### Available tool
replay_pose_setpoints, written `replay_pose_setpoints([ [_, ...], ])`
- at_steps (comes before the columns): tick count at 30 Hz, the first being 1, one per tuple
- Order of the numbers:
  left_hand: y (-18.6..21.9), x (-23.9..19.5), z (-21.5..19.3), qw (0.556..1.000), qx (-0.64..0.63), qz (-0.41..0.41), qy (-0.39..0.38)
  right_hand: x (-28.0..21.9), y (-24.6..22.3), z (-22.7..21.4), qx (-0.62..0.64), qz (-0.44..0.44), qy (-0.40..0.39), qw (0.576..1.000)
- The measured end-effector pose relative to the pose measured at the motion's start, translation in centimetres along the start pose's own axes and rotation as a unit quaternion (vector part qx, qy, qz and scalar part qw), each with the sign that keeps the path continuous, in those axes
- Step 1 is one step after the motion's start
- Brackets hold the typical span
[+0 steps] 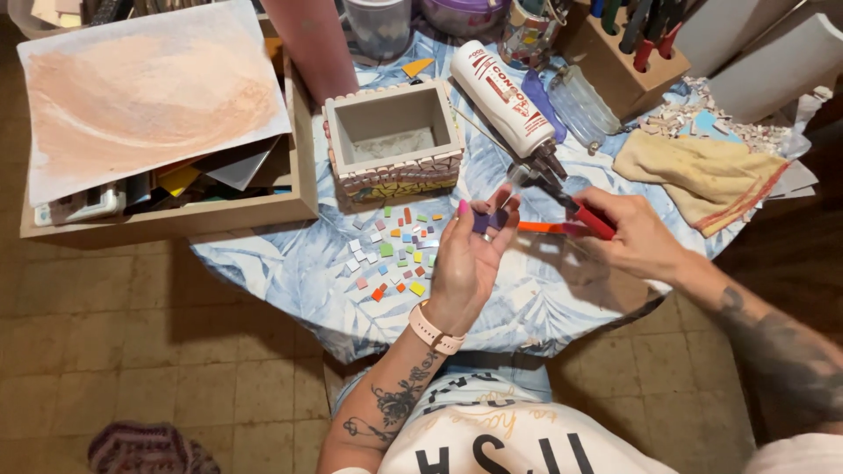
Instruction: Cutting small mosaic tiles into smaller pieces using a nipper tool
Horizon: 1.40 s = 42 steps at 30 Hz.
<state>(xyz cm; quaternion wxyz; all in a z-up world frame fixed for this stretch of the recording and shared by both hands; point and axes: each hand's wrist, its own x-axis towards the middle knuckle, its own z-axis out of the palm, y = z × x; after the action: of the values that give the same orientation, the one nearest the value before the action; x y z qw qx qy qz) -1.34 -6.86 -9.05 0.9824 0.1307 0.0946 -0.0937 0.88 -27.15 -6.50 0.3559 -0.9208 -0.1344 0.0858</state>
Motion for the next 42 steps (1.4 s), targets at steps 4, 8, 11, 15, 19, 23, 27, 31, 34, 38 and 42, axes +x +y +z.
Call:
replay_pose_setpoints([
  [4,-0.2,0.0,0.2,1.000,0.018,-0.015,-0.015,-0.8,-2.3,3.6,0.132,-0.047,0.136,0.981],
  [8,-0.5,-0.2,0.6,0.999,0.041,-0.029,-0.016,-0.8,-6.8,6.1,0.220,-0.071,0.268,0.935],
  [11,-0.8,-0.5,0.7,0.997,0.060,-0.042,-0.019,-0.7,-6.8,7.3,0.189,-0.087,0.337,0.918],
  [15,-1.1,-1.0,1.4,0.994,0.101,-0.046,-0.013,-1.0,-7.3,7.6,0.181,-0.121,0.375,0.901],
  [19,-1.6,-0.9,1.6,0.991,0.122,-0.055,-0.021,-1.3,-6.6,7.3,0.172,-0.135,0.382,0.898],
  [23,-2.4,-0.5,1.6,0.989,0.135,-0.057,-0.032,-1.9,-5.7,7.0,0.170,-0.118,0.380,0.902],
  [27,-2.0,-0.4,2.8,0.979,0.192,-0.056,-0.036,-2.1,-5.1,6.6,0.171,-0.113,0.391,0.897],
  [31,-1.8,0.5,3.4,0.956,0.288,-0.038,-0.030,-2.4,-3.6,6.9,0.162,-0.102,0.403,0.895],
  [34,-1.6,0.9,3.8,0.800,0.592,0.070,-0.068,-2.9,-3.2,6.8,0.165,-0.097,0.421,0.887],
  [38,-0.1,-0.6,6.9,0.603,0.753,0.180,-0.193,-3.4,-0.7,7.3,0.152,-0.073,0.442,0.881],
  [42,-1.0,-1.2,5.0,0.668,0.721,0.076,-0.168,-3.7,-3.8,6.5,0.179,-0.054,0.454,0.871],
])
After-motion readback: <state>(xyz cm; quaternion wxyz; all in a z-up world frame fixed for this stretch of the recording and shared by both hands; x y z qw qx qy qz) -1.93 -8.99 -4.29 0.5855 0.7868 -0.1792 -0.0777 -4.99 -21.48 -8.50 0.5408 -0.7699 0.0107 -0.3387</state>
